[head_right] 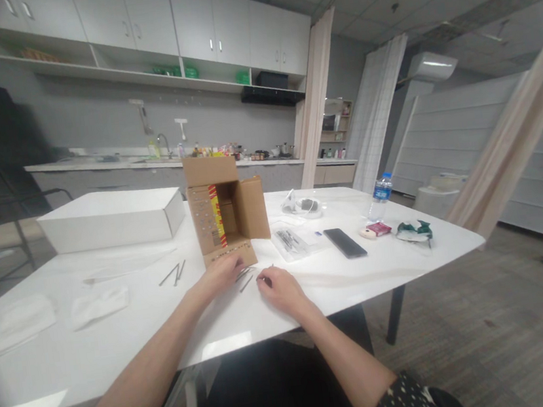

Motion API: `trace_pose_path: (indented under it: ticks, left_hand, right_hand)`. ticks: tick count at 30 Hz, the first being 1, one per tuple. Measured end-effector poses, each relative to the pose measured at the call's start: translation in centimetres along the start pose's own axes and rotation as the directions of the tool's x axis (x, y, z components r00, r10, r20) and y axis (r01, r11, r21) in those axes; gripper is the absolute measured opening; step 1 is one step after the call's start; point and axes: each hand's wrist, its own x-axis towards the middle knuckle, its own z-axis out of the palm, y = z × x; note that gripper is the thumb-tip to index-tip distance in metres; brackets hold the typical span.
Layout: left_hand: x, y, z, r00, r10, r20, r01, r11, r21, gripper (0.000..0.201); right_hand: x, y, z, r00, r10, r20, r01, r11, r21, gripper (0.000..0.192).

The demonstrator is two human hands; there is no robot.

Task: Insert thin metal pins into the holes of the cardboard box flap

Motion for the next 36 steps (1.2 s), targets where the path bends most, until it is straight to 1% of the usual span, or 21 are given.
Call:
trace_pose_path:
  ticks: [6, 11, 14, 21, 28, 36]
  left_hand:
    - [-0.17, 0.45, -0.66, 1.0, 0.008, -0.02, -0.007, 0.999, 0.05, 0.02]
    - [-0.02, 0.37, -0.66, 0.995, 0.04, -0.09, -0.041, 0.999, -0.004, 0.02]
    - [0.15, 0.35, -0.66, 0.992, 0.03, -0.124, -0.035, 0.999, -0.038, 0.017]
    - [0.37, -0.12, -0.19, 0.971, 0.078, -0.224, -0.089, 0.995, -0.041, 0.016]
    - [0.33, -0.06, -0.12, 0.969, 0.081, -0.235, -0.095, 0.994, -0.051, 0.016]
    - [0.15, 0.23, -0.45, 0.973, 0.079, -0.216, -0.092, 0.994, -0.05, 0.015]
  right_hand:
    - [-0.04, -0.16, -0.08, 1.0, -0.001, -0.008, 0.001, 1.0, -0.002, 0.018]
    - [0.03, -0.02, 0.02, 1.0, -0.003, -0.009, 0.003, 1.0, -0.003, 0.017]
    - [0.05, 0.1, 0.13, 1.0, -0.01, -0.012, 0.01, 1.0, -0.003, 0.017]
    - [0.01, 0.11, 0.06, 1.0, -0.007, -0.003, 0.007, 1.0, -0.004, 0.017]
    - [-0.04, -0.18, -0.1, 1.0, -0.002, -0.005, 0.002, 1.0, -0.002, 0.017]
    - [0.03, -0.01, -0.02, 1.0, -0.007, -0.009, 0.007, 1.0, 0.0, 0.017]
